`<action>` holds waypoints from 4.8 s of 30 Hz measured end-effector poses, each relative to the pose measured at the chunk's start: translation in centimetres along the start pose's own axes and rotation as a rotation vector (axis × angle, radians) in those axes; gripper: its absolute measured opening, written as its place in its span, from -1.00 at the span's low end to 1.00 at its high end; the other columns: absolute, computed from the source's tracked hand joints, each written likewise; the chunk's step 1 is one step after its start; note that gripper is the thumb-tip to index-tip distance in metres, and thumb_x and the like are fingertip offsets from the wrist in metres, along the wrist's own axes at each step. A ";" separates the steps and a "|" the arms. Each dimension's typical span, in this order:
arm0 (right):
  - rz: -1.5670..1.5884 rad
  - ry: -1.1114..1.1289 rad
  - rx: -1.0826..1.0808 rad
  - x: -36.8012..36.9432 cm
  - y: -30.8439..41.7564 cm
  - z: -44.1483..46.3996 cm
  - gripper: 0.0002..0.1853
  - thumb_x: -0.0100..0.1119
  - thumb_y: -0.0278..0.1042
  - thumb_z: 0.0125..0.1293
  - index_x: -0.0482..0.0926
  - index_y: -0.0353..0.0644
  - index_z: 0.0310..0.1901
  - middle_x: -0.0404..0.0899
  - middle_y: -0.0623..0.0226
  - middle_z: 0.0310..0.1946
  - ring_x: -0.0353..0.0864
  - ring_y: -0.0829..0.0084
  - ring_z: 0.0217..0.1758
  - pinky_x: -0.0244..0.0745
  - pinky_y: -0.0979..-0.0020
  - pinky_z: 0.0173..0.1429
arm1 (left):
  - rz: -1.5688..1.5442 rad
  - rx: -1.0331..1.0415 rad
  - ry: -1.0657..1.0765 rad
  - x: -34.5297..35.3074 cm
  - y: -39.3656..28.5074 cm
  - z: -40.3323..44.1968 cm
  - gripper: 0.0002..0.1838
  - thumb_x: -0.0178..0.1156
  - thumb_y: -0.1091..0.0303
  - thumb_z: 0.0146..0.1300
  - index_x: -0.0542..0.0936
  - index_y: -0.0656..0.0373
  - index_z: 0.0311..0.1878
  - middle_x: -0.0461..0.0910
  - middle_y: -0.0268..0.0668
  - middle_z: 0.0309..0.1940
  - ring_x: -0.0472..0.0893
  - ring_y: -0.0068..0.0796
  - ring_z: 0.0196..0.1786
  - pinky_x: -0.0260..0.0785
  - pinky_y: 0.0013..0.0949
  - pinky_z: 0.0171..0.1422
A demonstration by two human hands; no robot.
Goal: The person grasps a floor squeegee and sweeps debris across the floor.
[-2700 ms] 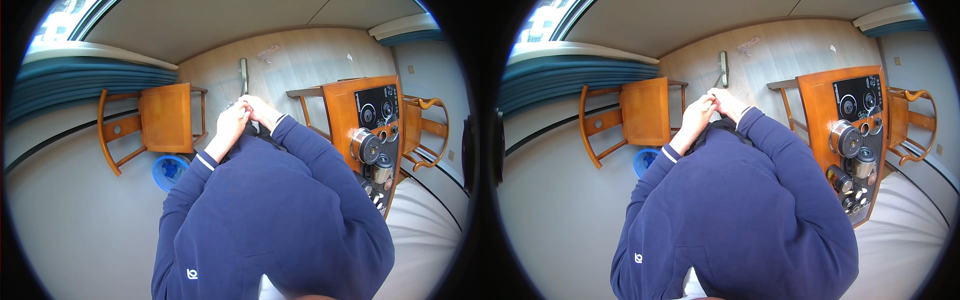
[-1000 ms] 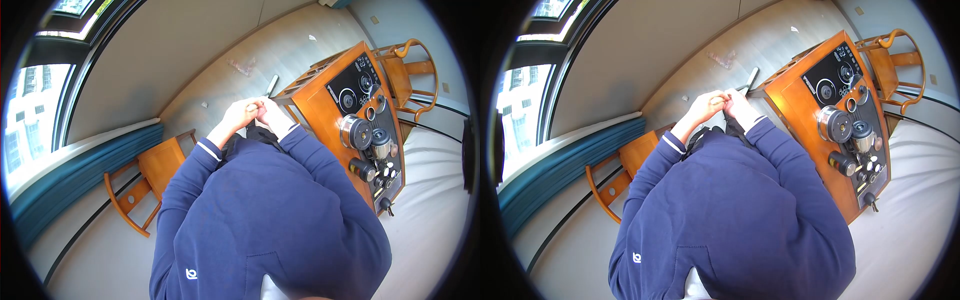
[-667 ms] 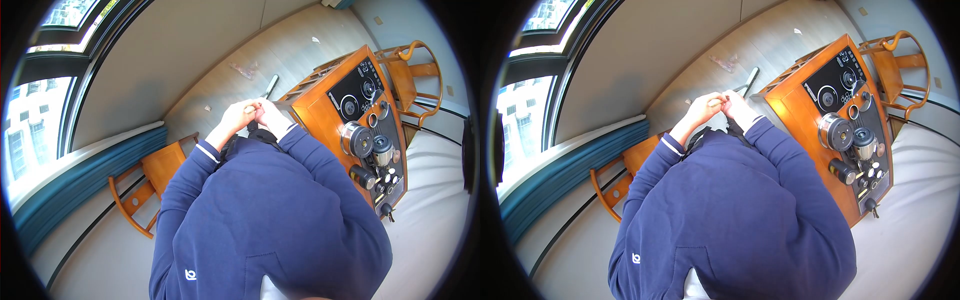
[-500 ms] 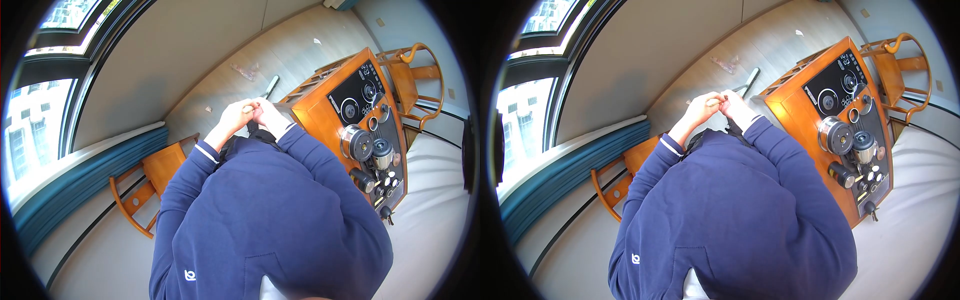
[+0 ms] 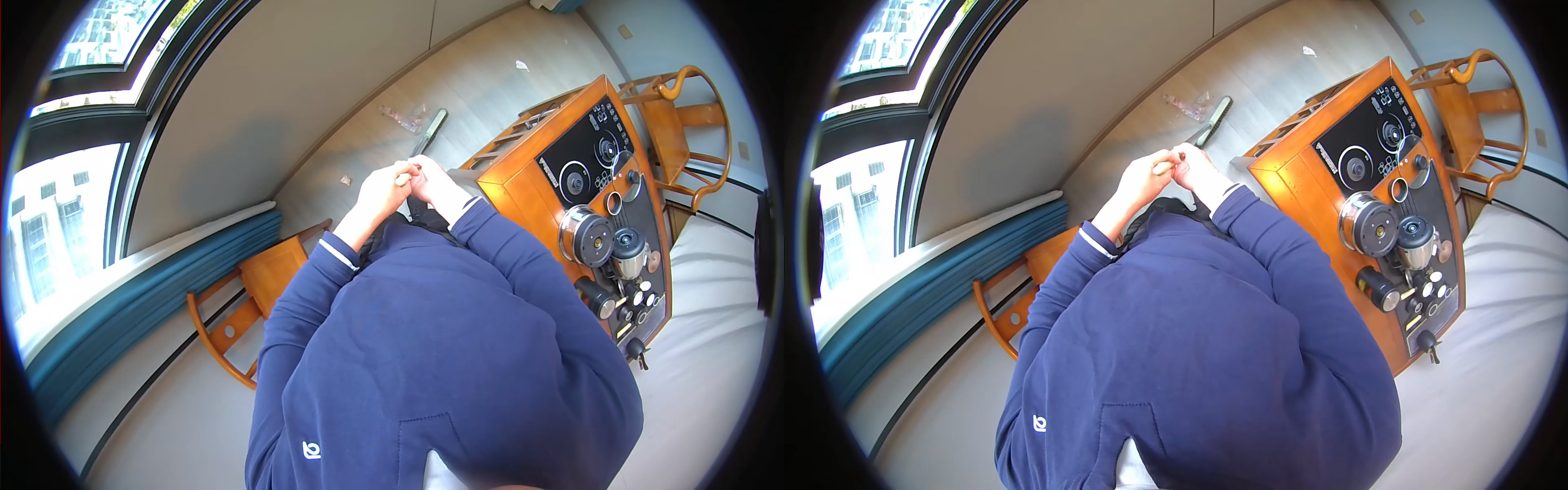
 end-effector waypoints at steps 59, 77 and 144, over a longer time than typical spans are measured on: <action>0.008 0.140 -0.304 2.9 4.4 1.7 -0.91 -0.02 -0.55 0.17 0.38 -0.28 -0.48 0.38 0.24 -0.51 0.43 0.34 -0.40 0.44 0.32 -0.27 | -0.278 0.099 0.282 -2.1 0.9 7.4 -0.80 0.18 0.37 0.17 0.55 0.13 -0.12 0.62 -0.29 -0.20 0.59 -0.48 -0.15 0.40 -0.45 -0.01; 0.075 0.027 -0.301 3.0 4.6 4.5 -0.98 -0.03 -0.61 0.12 0.36 -0.30 -0.43 0.41 0.21 -0.50 0.47 0.30 -0.43 0.45 0.31 -0.37 | -0.247 0.144 0.280 -1.5 2.8 9.5 -0.76 0.17 0.34 0.16 0.54 0.11 -0.08 0.61 -0.24 -0.19 0.60 -0.33 -0.13 0.40 -0.43 0.00; 0.190 -0.169 -0.476 6.1 14.7 5.7 -0.92 -0.08 -0.65 0.04 0.32 -0.27 -0.52 0.33 0.24 -0.57 0.39 0.34 -0.51 0.37 0.30 -0.37 | -0.336 0.209 0.630 0.9 -0.9 21.3 -0.83 0.13 0.45 0.24 0.55 0.23 -0.11 0.58 -0.35 -0.21 0.50 -0.60 -0.26 0.39 -0.52 -0.09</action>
Point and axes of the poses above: each hand's wrist, its own z-axis towards the middle knuckle, its own x-axis out of the palm, y = z × x, the point moved 6 cm from there along z, towards the middle knuckle
